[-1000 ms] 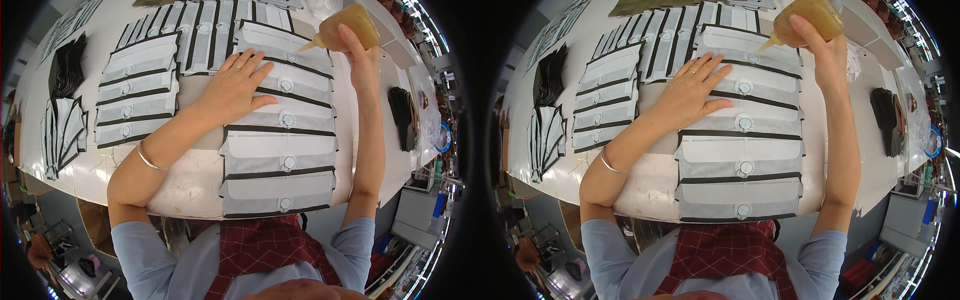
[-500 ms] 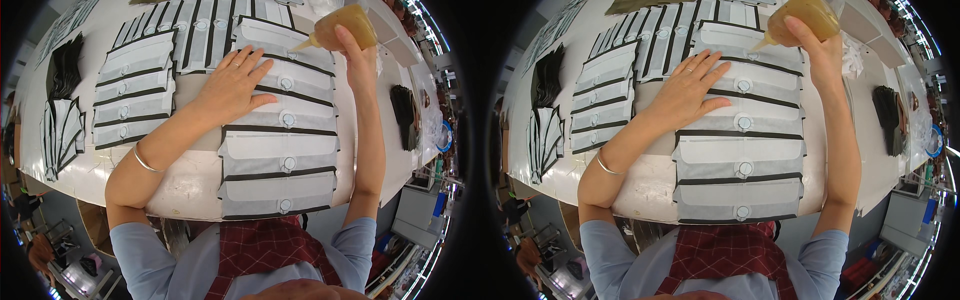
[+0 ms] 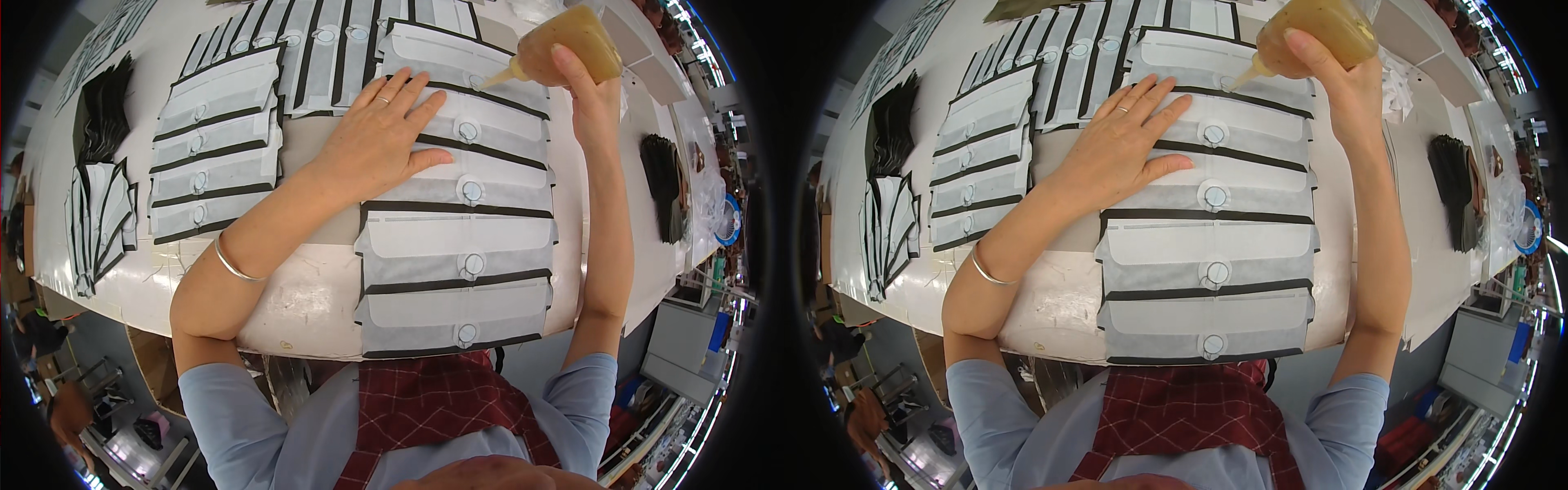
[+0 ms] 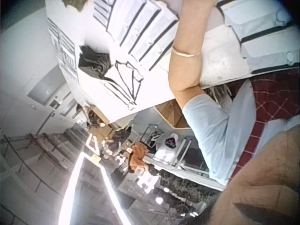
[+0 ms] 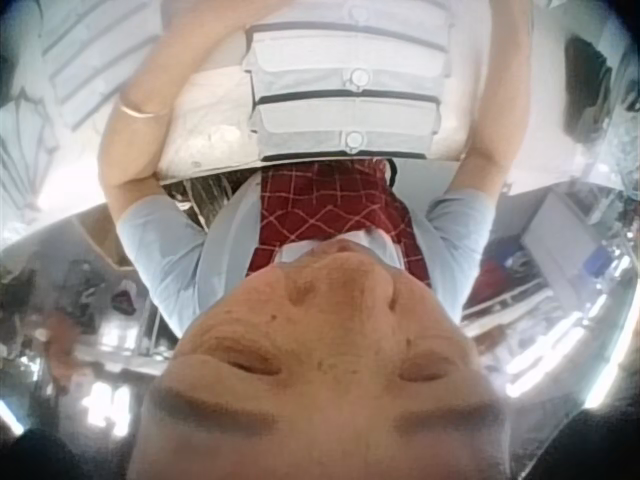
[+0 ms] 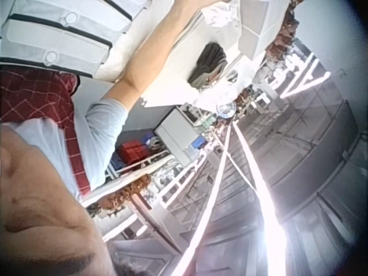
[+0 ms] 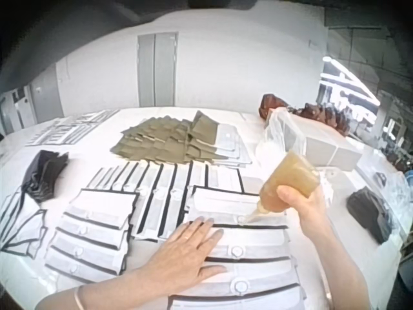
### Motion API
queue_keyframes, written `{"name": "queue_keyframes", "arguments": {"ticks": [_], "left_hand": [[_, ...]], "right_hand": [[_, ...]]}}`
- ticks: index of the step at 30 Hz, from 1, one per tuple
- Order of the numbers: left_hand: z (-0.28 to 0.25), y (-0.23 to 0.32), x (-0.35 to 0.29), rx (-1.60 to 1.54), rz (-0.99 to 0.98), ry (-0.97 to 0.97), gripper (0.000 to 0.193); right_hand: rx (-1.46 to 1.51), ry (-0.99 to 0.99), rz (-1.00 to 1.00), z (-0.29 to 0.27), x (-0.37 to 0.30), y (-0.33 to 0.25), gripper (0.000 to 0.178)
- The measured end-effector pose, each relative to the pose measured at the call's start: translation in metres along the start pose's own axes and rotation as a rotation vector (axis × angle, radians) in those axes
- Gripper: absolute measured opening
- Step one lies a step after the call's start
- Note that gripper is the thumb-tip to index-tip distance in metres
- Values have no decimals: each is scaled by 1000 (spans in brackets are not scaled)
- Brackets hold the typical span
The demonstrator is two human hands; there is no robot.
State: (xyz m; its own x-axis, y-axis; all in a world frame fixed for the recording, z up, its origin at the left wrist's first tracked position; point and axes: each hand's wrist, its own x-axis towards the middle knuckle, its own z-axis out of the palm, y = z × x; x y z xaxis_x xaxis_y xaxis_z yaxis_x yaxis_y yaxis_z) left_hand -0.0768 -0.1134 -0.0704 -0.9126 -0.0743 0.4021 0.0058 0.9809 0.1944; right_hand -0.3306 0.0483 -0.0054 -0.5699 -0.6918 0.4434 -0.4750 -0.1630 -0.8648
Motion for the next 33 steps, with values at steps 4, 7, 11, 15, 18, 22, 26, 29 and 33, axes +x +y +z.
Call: {"name": "queue_keyframes", "arguments": {"ticks": [4, 7, 11, 15, 18, 22, 26, 29, 33], "left_hand": [[0, 0, 0, 4, -9, -4, 69], [0, 0, 0, 5, -4, -9, 69], [0, -1, -1, 2, -11, -14, 70], [-2, 0, 0, 3, -10, -29, 69], [-2, 0, 0, -10, -12, -35, 69], [-2, 0, 0, -15, -17, -36, 69], [-3, 1, 1, -8, -13, -39, 69], [-2, 0, 0, -11, -14, -40, 68], [-2, 1, 1, -28, -4, -29, 66]], "right_hand": [[37, 11, -19, 10, 1, 2, 39], [-37, -15, -64, 9, 1, 5, 39], [-104, -73, -37, -6, 2, -2, 41], [-34, -11, -22, 2, 4, -6, 41], [6, 12, -12, 8, 7, 2, 41], [-111, -62, -74, 2, 7, 4, 40], [-252, -76, -119, -7, 6, -2, 41], [-261, -75, -149, -3, 5, -3, 42], [-292, -72, -113, -3, -2, 0, 41]]}}
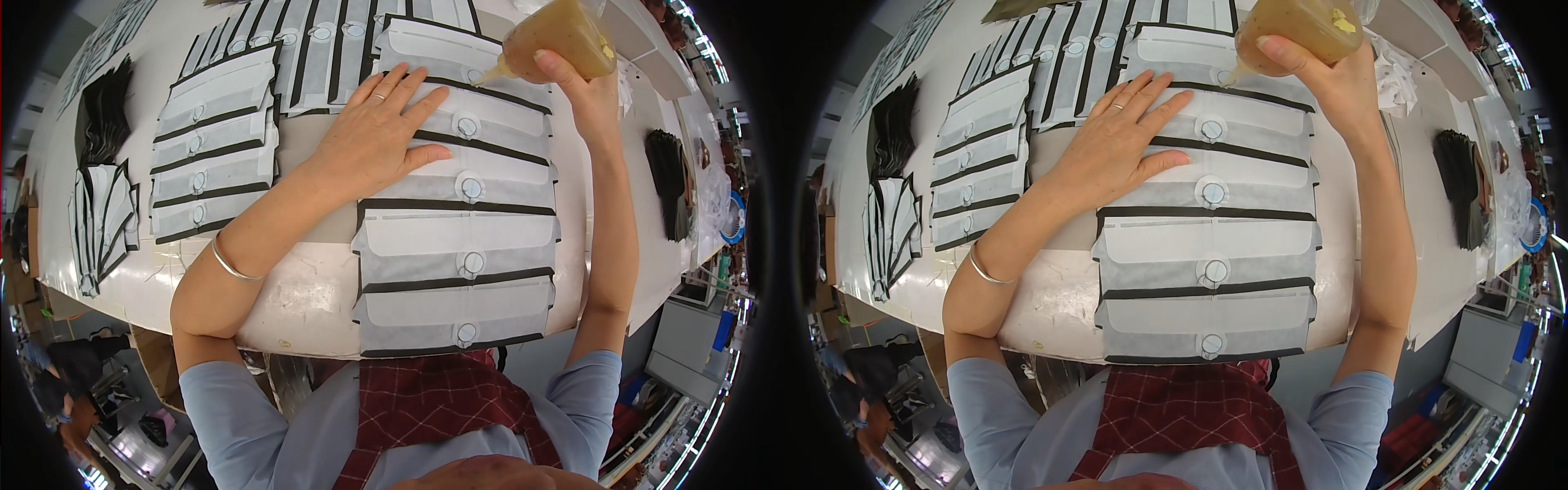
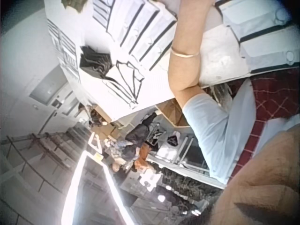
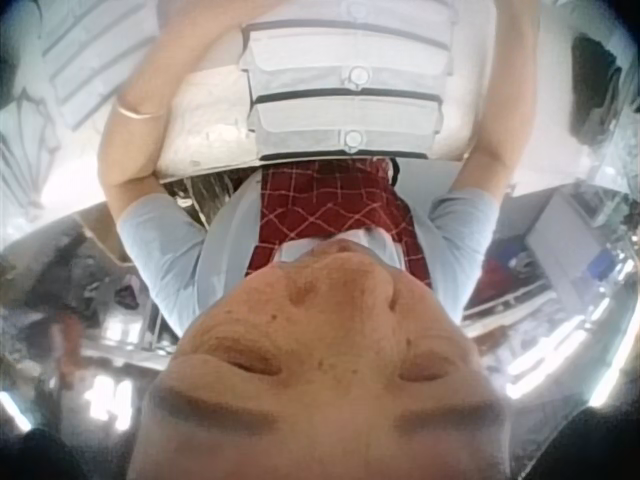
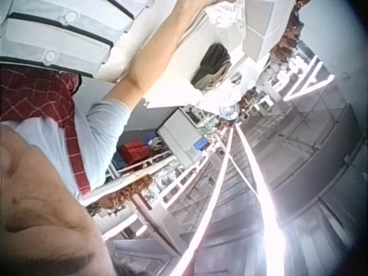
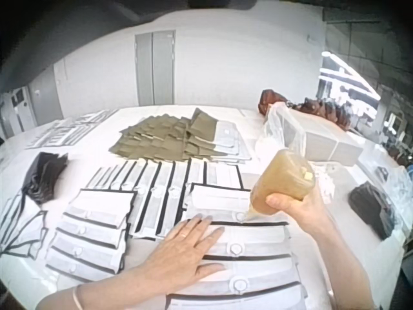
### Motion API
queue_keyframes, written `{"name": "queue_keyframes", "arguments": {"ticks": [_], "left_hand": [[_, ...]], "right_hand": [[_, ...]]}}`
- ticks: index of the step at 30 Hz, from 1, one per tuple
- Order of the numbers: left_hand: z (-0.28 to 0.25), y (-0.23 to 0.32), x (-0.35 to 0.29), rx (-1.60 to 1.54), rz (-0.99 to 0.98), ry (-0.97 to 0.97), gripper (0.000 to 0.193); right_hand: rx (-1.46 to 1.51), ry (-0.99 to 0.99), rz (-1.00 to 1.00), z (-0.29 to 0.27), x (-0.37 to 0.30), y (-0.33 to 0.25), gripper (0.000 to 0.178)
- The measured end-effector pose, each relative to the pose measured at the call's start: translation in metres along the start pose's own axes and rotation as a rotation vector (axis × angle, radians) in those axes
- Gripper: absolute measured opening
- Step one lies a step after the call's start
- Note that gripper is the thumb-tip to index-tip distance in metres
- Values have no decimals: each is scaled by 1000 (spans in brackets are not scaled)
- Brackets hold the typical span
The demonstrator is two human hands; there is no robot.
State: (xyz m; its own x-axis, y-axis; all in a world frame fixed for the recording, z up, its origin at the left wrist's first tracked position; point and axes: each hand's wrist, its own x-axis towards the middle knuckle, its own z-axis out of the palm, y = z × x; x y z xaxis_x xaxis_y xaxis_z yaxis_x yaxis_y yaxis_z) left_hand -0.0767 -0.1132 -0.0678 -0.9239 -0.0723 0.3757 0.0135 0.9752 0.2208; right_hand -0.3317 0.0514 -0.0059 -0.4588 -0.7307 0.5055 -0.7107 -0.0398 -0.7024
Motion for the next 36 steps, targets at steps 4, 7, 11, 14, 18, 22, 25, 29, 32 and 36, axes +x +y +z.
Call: {"name": "queue_keyframes", "arguments": {"ticks": [4, 7, 11, 14, 18, 22, 25, 29, 32, 36], "left_hand": [[0, -1, -2, 20, -4, -1, 65], [1, -1, -3, 27, 2, 9, 65], [3, -1, -1, 46, 53, 90, 61], [-9, 7, 4, 4, 103, 77, 53], [-15, 12, 3, -95, 98, 32, 43], [-15, 5, 2, -121, 171, 102, 38], [-16, 7, 3, -123, 172, 96, 37], [-17, 6, 4, -126, 155, 80, 37], [-16, 5, 4, -137, 158, 86, 38], [-16, 6, 4, -141, 155, 92, 40]], "right_hand": [[-148, -42, -10, -16, 0, -21, 48], [-207, 67, -78, -50, -8, -20, 42], [786, 477, -93, -97, -10, -29, 57], [1065, 244, -23, -119, -19, -28, 70], [732, 255, 250, -60, -37, -30, 69], [564, 111, 205, 3, -42, -49, 44], [529, 166, 187, 19, -38, -55, 40], [521, 129, 170, 32, -35, -51, 36], [509, 98, 163, 37, -33, -51, 34], [409, -7, 141, 30, -33, -49, 39]]}}
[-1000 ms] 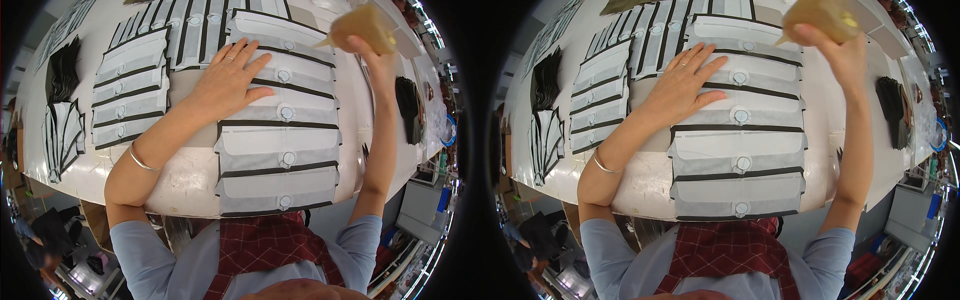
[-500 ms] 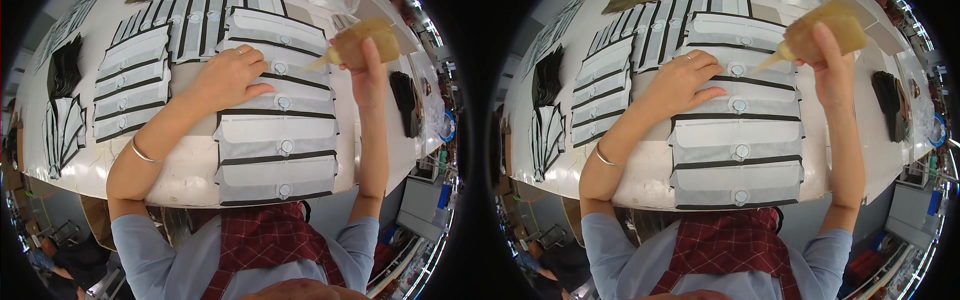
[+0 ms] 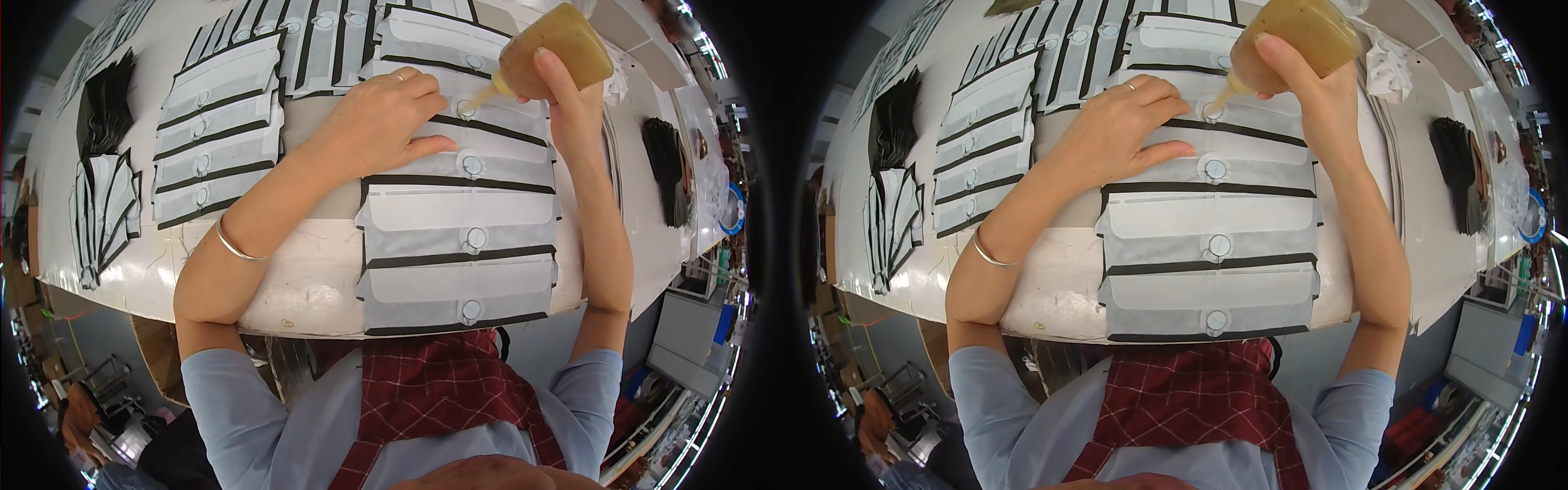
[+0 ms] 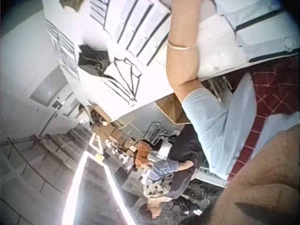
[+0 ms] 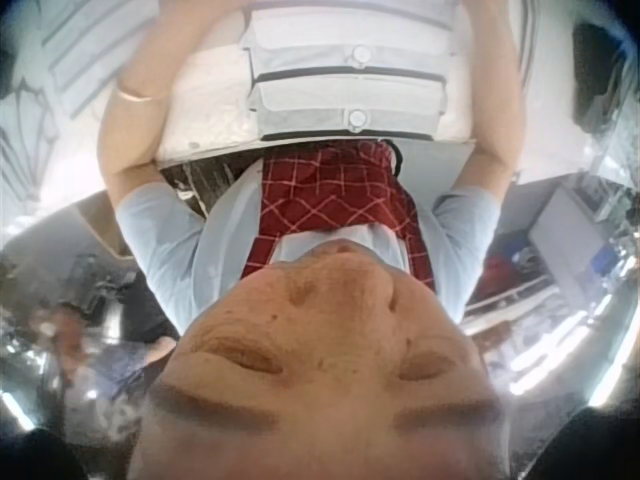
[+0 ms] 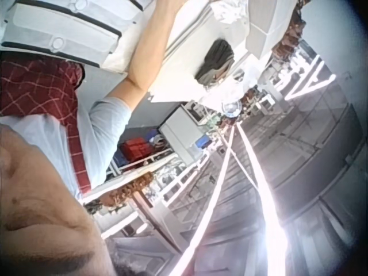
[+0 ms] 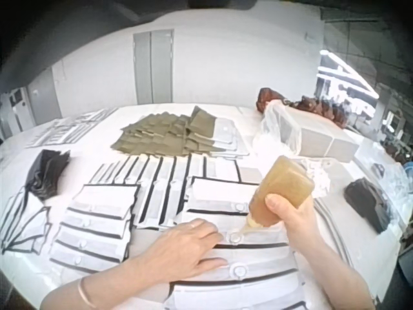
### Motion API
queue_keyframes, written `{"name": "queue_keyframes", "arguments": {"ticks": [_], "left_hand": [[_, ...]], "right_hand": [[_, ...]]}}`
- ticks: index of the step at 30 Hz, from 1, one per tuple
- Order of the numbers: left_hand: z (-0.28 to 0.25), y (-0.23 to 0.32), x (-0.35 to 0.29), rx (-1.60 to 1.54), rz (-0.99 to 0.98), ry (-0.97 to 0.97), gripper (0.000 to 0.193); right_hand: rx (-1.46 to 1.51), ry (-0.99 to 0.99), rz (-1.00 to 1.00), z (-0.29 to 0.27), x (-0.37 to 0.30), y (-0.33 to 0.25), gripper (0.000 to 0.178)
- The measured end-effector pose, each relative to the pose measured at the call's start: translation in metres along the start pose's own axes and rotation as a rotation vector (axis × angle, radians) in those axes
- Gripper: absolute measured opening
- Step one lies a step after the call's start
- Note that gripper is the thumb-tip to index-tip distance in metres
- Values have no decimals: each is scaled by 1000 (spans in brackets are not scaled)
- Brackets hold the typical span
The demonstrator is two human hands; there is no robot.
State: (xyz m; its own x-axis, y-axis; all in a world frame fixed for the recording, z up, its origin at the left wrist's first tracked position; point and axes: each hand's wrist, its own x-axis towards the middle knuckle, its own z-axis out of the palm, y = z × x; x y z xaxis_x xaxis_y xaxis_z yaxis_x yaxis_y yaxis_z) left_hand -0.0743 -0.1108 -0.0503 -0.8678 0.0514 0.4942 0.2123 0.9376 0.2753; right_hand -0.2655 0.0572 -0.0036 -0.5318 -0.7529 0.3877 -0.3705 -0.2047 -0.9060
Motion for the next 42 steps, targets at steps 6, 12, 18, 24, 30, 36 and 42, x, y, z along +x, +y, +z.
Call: {"name": "queue_keyframes", "arguments": {"ticks": [6, 12, 18, 24, 30, 36, 42], "left_hand": [[0, 0, 0, -9, -22, -29, 42], [1, 0, 1, -11, -1, -13, 42], [-1, 0, -2, 13, -34, -30, 41], [-5, 6, -4, -26, -105, -87, 57], [-11, 8, -7, -43, -118, -149, 61], [-10, 10, -8, -35, -124, -156, 61], [-10, 9, -7, -32, -132, -174, 62]], "right_hand": [[-214, -48, -118, -10, -3, -12, 40], [-161, 35, -97, -6, -8, 14, 42], [-321, -53, -111, -25, -15, -22, 61], [394, 391, -243, -55, -32, -50, 80], [439, 79, 2, -51, -47, -26, 69], [125, 55, 23, -6, -48, -18, 50], [102, 49, 63, 7, -50, -20, 43]]}}
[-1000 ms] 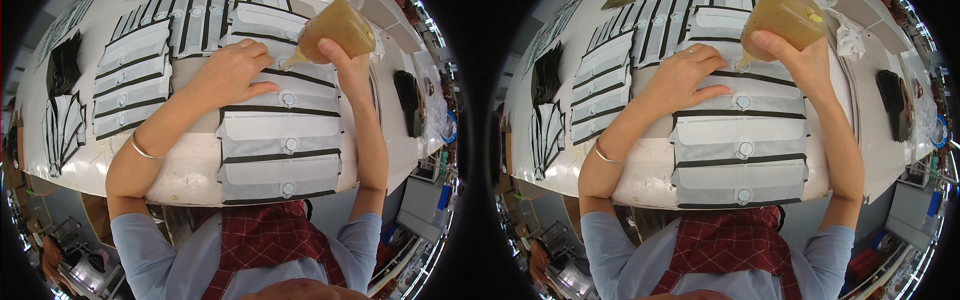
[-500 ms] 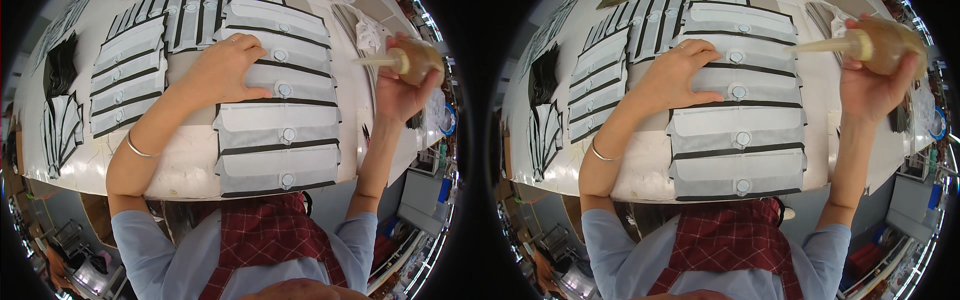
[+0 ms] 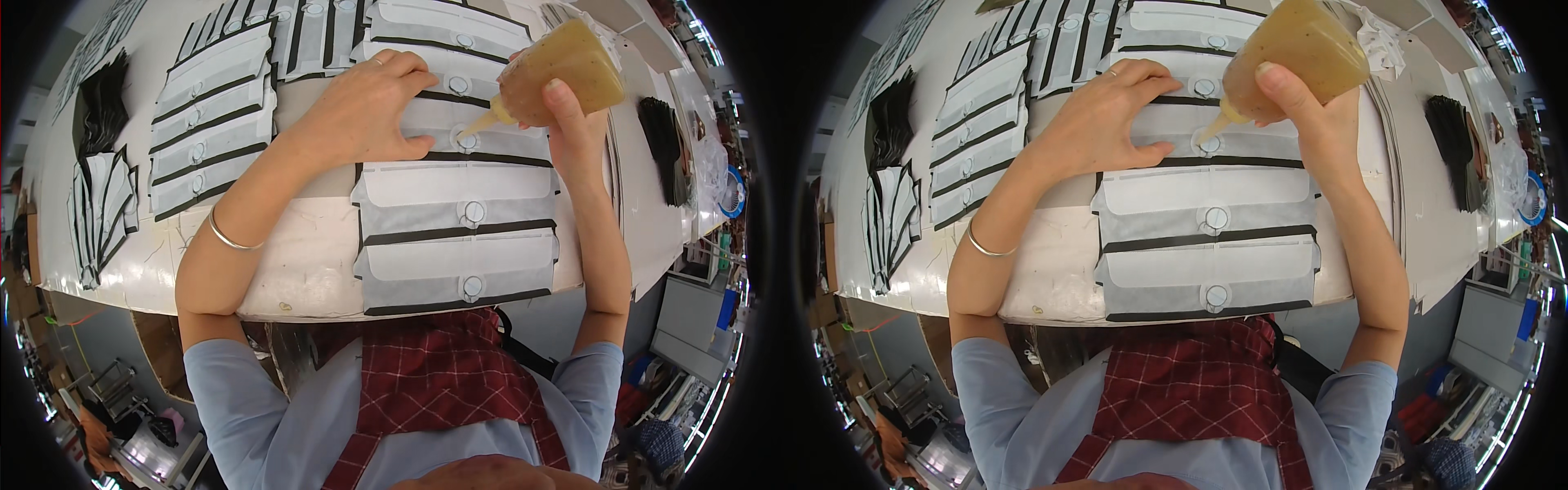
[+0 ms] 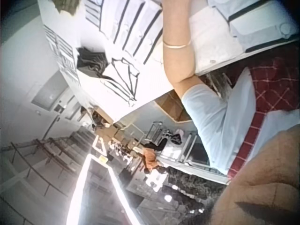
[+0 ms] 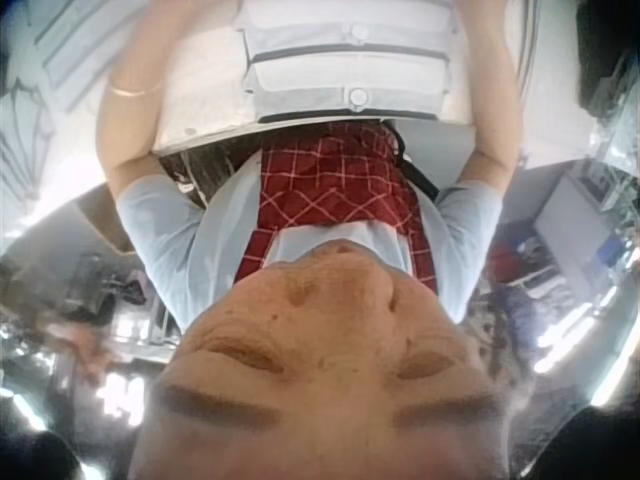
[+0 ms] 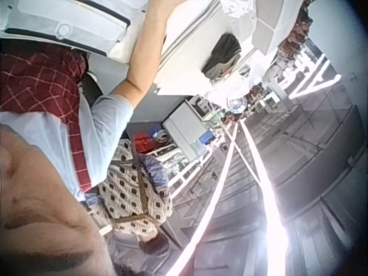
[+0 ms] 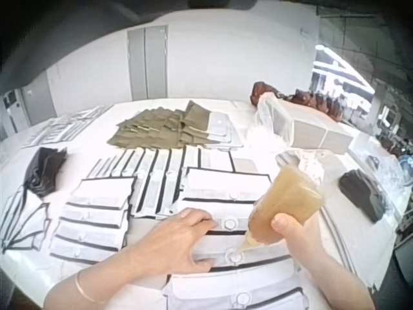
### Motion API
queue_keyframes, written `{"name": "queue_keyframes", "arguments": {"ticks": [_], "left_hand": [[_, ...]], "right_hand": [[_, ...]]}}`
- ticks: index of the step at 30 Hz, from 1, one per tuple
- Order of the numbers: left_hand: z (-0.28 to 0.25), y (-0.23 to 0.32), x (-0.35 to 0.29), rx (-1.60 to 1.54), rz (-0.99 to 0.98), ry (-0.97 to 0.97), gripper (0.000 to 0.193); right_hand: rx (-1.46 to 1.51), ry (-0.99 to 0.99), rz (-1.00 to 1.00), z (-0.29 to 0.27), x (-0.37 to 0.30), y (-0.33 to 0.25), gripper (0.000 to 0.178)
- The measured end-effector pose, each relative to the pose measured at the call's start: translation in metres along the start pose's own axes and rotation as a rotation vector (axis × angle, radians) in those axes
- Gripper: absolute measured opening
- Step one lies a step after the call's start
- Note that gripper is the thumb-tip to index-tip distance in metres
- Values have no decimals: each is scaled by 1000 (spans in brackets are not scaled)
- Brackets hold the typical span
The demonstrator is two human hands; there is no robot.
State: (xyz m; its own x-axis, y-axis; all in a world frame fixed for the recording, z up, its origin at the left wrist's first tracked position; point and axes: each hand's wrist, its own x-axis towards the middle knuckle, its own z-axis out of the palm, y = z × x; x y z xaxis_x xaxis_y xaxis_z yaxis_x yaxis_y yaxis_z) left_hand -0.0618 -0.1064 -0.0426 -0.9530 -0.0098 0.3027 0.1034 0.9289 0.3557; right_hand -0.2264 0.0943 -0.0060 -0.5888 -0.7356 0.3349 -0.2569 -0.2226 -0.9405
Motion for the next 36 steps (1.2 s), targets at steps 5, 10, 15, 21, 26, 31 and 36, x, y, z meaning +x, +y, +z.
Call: {"name": "queue_keyframes", "arguments": {"ticks": [5, 10, 15, 21, 26, 31, 36], "left_hand": [[-1, 1, -1, 2, -4, -8, 63], [0, 0, -1, 0, 4, -4, 65], [-5, 2, -1, -24, 3, -24, 66], [0, 1, 0, 7, 14, -15, 64], [-1, 1, -4, 20, 24, -17, 63], [-1, 2, -6, 57, 90, 26, 60], [-38, 48, -24, -81, 37, -126, 58]], "right_hand": [[-45, -30, -28, -16, -1, 6, 43], [-102, -112, -97, -25, -2, -1, 43], [-251, -152, -70, -24, 1, 7, 78], [-193, -153, -161, -45, -8, 2, 50], [61, 206, -325, -60, -19, -33, 93], [521, 128, -228, -73, -49, -50, 89], [133, 29, -44, -34, -77, -24, 85]]}}
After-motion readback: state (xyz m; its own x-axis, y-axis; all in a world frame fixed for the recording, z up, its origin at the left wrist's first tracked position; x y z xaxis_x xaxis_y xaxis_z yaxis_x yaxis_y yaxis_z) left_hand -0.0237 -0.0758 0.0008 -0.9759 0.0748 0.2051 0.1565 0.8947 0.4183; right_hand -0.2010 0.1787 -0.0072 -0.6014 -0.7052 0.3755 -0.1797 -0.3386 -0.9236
